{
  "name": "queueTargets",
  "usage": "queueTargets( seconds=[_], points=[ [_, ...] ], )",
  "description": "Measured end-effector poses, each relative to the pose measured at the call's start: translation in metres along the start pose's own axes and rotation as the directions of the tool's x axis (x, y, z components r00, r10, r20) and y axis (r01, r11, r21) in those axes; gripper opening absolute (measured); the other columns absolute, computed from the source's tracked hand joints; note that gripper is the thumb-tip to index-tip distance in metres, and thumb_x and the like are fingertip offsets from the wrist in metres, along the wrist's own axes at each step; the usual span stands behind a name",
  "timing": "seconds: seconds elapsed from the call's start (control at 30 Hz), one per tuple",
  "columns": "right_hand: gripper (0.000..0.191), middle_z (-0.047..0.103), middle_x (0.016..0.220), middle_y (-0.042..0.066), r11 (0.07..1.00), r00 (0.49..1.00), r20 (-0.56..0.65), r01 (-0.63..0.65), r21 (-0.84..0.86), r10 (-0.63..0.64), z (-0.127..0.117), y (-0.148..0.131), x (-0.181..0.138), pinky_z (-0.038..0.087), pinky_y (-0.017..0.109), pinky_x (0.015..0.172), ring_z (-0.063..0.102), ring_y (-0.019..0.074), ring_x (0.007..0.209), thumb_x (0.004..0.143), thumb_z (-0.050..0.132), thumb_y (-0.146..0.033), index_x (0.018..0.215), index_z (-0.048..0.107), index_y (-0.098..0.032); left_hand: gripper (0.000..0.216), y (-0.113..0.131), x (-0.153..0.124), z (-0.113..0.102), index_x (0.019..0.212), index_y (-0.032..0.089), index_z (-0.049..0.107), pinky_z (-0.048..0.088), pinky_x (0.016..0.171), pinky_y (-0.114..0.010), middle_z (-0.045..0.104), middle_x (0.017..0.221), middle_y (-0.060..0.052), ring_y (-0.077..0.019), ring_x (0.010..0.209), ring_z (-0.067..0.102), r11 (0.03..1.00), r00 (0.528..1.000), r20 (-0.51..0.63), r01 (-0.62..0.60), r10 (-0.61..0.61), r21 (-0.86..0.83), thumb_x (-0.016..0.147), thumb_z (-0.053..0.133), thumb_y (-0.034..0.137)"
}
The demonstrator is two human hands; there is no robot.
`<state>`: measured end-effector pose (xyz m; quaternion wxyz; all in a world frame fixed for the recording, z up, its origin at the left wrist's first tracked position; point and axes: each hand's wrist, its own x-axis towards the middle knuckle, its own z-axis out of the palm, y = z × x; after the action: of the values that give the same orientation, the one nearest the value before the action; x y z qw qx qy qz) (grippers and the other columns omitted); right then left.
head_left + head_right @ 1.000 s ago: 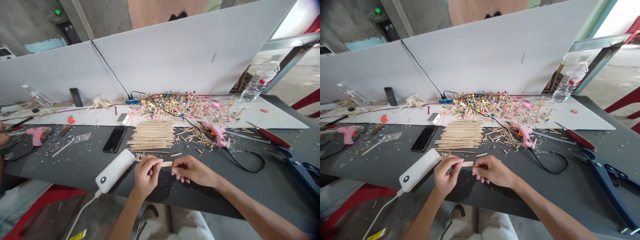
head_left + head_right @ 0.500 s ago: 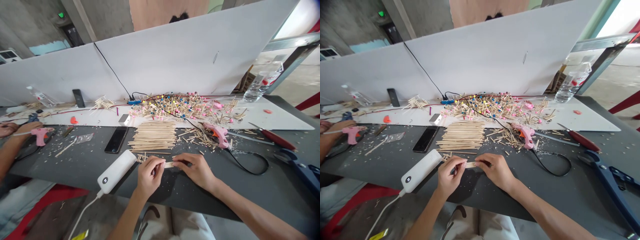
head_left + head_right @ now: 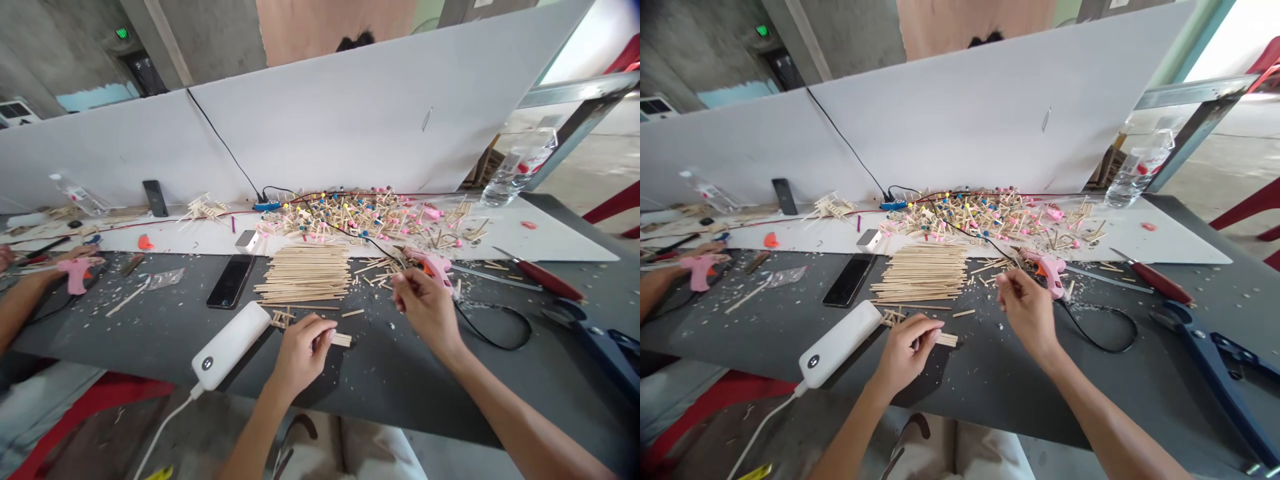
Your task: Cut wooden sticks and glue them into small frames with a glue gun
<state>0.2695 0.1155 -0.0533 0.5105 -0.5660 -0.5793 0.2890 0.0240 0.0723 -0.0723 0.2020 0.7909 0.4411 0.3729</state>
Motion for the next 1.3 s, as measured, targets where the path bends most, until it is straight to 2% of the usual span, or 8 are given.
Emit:
queueTargets(
  seconds=[0.13,0.27,0.4,0.5,0.6,0.8,1.03,1.3],
  points=[
    [0.026,0.065,0.066,0.002,0.989,0.981,-0.194,-0.035,-0.147,0.006,-0.019,0.015,0.017,0.043,0.026,0.052,0.056,0.0141,0.051,0.090,0.058,-0.044,0.085,0.065,-0.020,0.018,0.001,0.003,0.001,0.089,0.019,0.069,0.045,0.063,-0.024,0.065,0.083,-0.005,-0.0129,0.067,0.059,0.999,0.993,0.120,-0.015,0.012,0.028,0.096,0.053,0.019],
    [0.034,0.075,0.091,0.006,0.931,0.993,-0.113,-0.007,-0.365,-0.037,-0.025,0.024,0.023,0.045,0.029,0.058,0.056,0.0130,0.049,0.086,0.059,-0.033,0.115,0.070,-0.021,0.018,0.000,0.003,0.002,0.096,0.019,0.070,0.047,0.065,-0.024,0.067,0.096,-0.007,-0.0126,0.071,0.062,1.000,0.997,0.081,-0.019,0.019,0.004,0.097,0.052,0.019],
    [0.031,0.069,0.065,0.006,0.877,0.987,-0.155,-0.033,-0.480,-0.048,-0.025,0.023,0.023,0.040,0.029,0.057,0.059,0.0184,0.055,0.087,0.058,-0.044,0.085,0.074,-0.018,0.018,-0.003,0.002,0.003,0.098,0.019,0.069,0.046,0.065,-0.024,0.067,0.090,-0.006,-0.0132,0.070,0.060,0.998,0.998,0.040,-0.043,0.042,0.040,0.098,0.051,0.019],
    [0.026,0.071,0.070,0.005,0.910,0.986,-0.166,-0.042,-0.411,-0.030,-0.025,0.021,0.023,0.039,0.028,0.057,0.059,0.0169,0.054,0.088,0.057,-0.040,0.091,0.070,-0.018,0.019,-0.005,0.000,0.002,0.102,0.019,0.068,0.045,0.062,-0.023,0.067,0.088,-0.006,-0.0127,0.067,0.059,0.997,0.998,-0.045,-0.049,0.052,0.057,0.098,0.050,0.018],
    [0.020,0.075,0.087,0.005,0.932,0.993,-0.109,0.007,-0.364,-0.051,-0.024,0.024,0.022,0.041,0.027,0.057,0.058,0.0141,0.053,0.084,0.058,-0.029,0.097,0.070,-0.019,0.018,-0.005,-0.002,0.001,0.104,0.019,0.068,0.045,0.061,-0.022,0.067,0.086,-0.005,-0.0123,0.065,0.058,0.998,0.993,-0.114,-0.038,0.043,0.045,0.098,0.051,0.018],
    [0.014,0.074,0.081,0.000,0.893,0.986,0.164,0.088,-0.441,-0.016,-0.004,0.034,0.017,0.045,0.027,0.062,0.062,0.0161,0.064,0.077,0.066,-0.024,0.090,0.070,-0.022,0.017,-0.004,-0.002,0.002,0.102,0.018,0.069,0.043,0.058,-0.022,0.069,0.085,-0.005,-0.0110,0.061,0.055,0.999,0.996,-0.083,-0.019,0.023,0.042,0.097,0.052,0.021],
    [0.014,0.075,0.089,0.002,0.776,0.973,0.228,0.160,-0.611,-0.021,0.012,0.033,0.015,0.045,0.026,0.072,0.068,0.0175,0.081,0.083,0.064,-0.021,0.096,0.068,-0.021,0.017,-0.002,-0.002,0.003,0.099,0.018,0.069,0.042,0.057,-0.022,0.070,0.084,-0.005,-0.0106,0.059,0.054,0.998,0.997,-0.080,-0.010,0.014,0.059,0.097,0.052,0.021],
    [0.017,0.071,0.091,0.009,0.597,0.950,0.311,0.250,-0.762,-0.001,0.016,0.021,0.007,0.040,0.027,0.066,0.067,0.0208,0.081,0.092,0.051,-0.020,0.096,0.067,-0.016,0.016,-0.005,-0.003,0.003,0.099,0.018,0.069,0.044,0.059,-0.022,0.072,0.089,-0.005,-0.0109,0.062,0.057,0.999,0.997,-0.080,-0.011,0.014,0.038,0.097,0.053,0.020]
  ],
)
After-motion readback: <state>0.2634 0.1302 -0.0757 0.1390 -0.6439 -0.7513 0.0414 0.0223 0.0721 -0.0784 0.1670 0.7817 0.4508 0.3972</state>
